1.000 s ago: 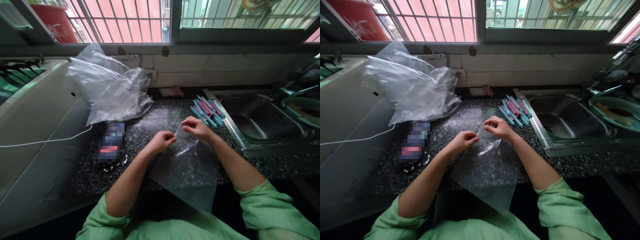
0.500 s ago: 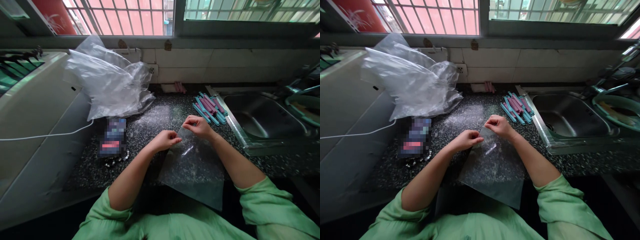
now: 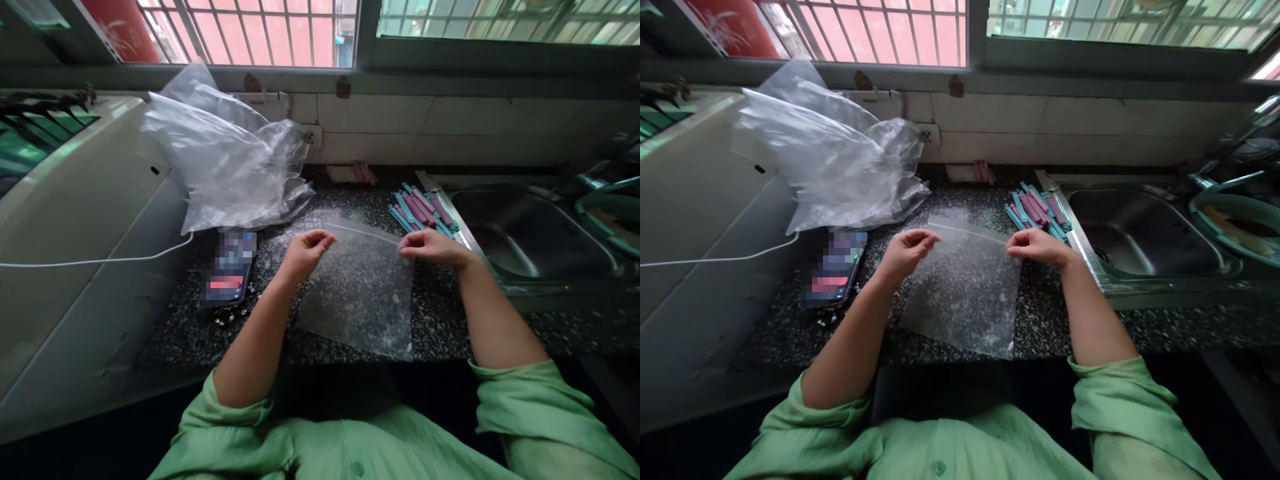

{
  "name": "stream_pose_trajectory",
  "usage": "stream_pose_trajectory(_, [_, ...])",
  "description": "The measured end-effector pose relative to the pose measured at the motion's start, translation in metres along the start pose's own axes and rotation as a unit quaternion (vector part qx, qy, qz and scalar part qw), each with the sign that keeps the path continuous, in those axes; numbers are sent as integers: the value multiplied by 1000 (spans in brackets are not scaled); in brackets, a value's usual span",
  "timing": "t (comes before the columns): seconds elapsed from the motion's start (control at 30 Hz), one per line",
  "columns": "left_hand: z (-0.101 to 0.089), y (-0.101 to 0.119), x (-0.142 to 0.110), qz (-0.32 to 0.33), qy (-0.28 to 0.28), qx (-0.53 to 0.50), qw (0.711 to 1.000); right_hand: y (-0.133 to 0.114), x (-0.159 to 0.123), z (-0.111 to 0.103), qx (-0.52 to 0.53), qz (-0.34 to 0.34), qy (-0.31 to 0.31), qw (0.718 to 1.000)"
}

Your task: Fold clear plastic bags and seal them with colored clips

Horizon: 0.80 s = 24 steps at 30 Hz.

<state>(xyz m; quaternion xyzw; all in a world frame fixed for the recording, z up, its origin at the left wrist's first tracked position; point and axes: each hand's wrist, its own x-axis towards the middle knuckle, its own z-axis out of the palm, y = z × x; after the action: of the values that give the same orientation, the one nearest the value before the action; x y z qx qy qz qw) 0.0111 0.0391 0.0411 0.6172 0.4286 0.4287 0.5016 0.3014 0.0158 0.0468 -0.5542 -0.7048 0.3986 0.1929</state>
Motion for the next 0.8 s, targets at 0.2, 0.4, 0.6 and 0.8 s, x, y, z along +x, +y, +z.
stream_pose_trajectory(0.2, [-3, -2, 2, -23, 27, 24, 999, -1, 0, 0, 9, -23, 30, 999])
stream_pose_trajectory(0.4, [-1, -2, 0, -37, -30, 28, 998, 1, -2, 0, -9, -13, 12, 1000])
stream_pose_trajectory(0.6, [2, -4, 1, -16, 13, 33, 999, 4, -1, -1, -61, -41, -11, 997])
stream_pose_trajectory(0.8, [12, -6, -2, 1, -16, 16, 1000, -25, 9, 32, -151, -148, 111, 971])
